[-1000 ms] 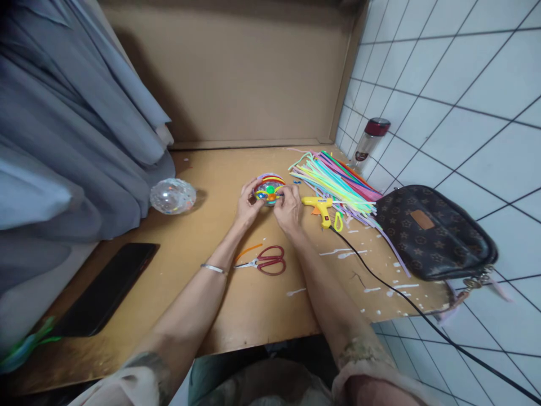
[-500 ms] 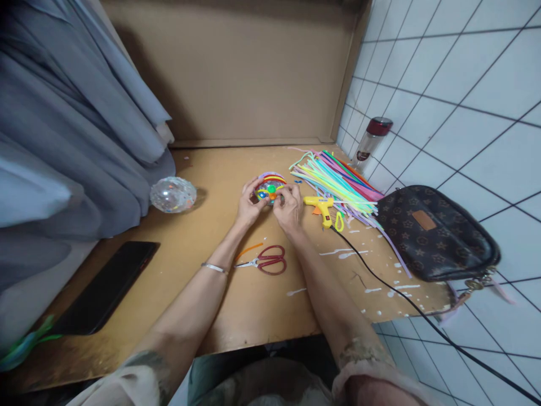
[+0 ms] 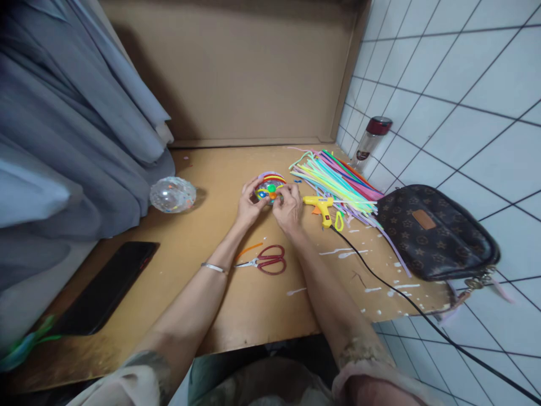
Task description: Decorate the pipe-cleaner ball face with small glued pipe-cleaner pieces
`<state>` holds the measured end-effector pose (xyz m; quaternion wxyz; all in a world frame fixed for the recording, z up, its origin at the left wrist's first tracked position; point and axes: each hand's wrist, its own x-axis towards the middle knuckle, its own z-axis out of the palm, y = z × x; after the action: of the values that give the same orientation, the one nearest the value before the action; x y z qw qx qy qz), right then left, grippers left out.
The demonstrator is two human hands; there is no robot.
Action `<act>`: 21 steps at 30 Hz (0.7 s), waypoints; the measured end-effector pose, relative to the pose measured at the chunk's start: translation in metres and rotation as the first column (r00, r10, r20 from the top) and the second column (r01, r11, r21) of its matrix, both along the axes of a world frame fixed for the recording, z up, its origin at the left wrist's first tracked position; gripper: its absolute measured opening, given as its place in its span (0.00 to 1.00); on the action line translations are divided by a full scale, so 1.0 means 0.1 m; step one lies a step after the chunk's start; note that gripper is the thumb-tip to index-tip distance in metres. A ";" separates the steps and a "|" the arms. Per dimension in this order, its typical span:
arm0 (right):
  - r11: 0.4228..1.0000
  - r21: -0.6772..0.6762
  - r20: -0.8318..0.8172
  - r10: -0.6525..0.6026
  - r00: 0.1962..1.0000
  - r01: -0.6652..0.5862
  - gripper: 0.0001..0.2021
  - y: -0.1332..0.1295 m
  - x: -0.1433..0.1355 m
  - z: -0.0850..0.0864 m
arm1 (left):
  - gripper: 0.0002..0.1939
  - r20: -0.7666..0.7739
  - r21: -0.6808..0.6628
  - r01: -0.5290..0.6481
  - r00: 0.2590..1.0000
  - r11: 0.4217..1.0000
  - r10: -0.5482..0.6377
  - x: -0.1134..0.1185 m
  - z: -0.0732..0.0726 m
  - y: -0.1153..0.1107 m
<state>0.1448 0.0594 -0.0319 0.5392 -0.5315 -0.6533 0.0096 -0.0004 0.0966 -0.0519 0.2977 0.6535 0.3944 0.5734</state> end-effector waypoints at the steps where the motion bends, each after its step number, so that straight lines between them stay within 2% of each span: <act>1: 1.000 -0.003 0.004 -0.004 1.000 0.004 0.11 0.00 0.00 0.00 | 0.31 0.000 0.000 0.001 1.000 1.000 -0.001 0.00 0.00 0.00; 7: 1.000 -0.019 -0.036 -0.011 0.999 0.010 0.13 -0.02 -0.01 0.02 | 0.30 -0.019 0.001 -0.009 1.000 1.000 0.009 -0.01 -0.01 0.01; 13: 0.990 -0.092 -0.052 -0.114 0.992 0.109 0.11 -0.07 0.00 0.13 | 0.31 -0.009 -0.007 0.012 1.000 1.000 -0.012 -0.02 -0.01 0.02; 17: 0.996 -0.048 0.003 -0.069 0.998 0.070 0.08 -0.30 0.03 0.22 | 0.33 -0.019 0.033 0.005 1.000 0.999 -0.004 0.00 -0.01 0.04; 21: 0.998 -0.066 0.108 0.013 0.994 -0.005 0.08 -0.62 0.11 0.17 | 0.35 -0.028 0.066 -0.016 0.999 0.998 0.018 0.01 -0.01 0.04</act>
<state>0.1562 -0.0029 -0.0150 0.4852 -0.5456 -0.6833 0.0045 0.0005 0.1009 -0.0533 0.2656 0.6677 0.3852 0.5790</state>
